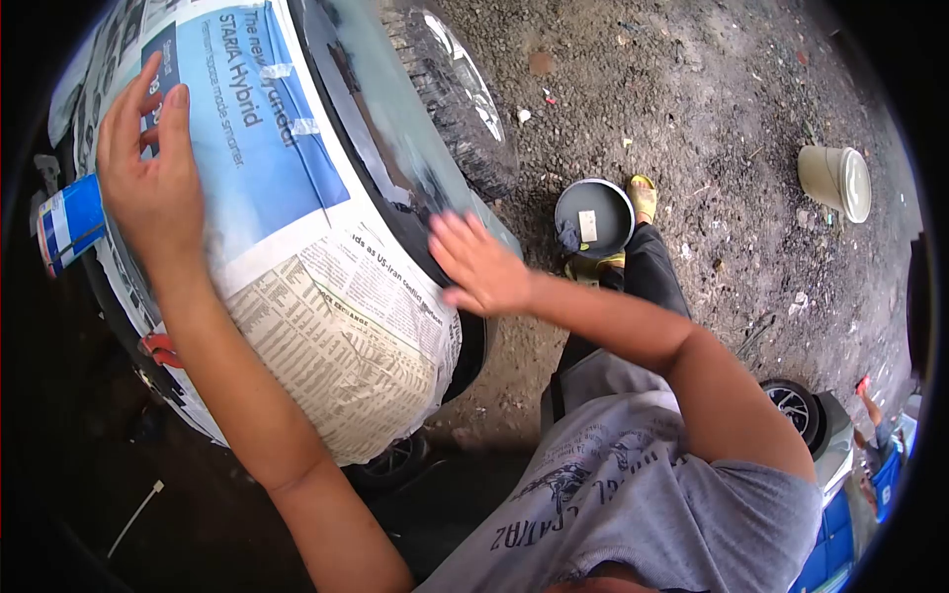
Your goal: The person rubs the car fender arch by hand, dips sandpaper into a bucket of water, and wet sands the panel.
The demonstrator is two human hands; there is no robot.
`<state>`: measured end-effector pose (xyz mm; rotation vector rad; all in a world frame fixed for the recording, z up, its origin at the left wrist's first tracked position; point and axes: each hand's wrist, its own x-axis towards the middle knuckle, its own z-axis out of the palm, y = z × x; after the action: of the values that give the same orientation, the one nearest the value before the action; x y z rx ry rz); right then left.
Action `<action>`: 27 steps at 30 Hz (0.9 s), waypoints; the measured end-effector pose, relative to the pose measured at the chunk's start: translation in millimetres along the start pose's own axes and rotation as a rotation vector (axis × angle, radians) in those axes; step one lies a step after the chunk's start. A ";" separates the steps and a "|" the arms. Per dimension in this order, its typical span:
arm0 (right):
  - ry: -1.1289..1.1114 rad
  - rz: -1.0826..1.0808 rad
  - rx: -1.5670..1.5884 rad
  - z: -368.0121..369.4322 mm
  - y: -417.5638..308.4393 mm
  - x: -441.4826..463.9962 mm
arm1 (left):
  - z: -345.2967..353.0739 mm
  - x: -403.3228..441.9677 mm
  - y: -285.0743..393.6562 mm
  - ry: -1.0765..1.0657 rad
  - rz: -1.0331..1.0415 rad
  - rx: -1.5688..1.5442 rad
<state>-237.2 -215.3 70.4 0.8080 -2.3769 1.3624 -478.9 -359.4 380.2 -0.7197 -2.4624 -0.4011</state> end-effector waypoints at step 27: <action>-0.202 -0.397 -0.117 -3.6 47.2 -34.5 | -1.2 -15.3 23.9 0.018 -0.058 0.011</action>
<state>-237.7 -182.2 22.1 1.3498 -2.2456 1.0143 -453.9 -346.7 375.5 -0.6383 -2.4716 -0.4138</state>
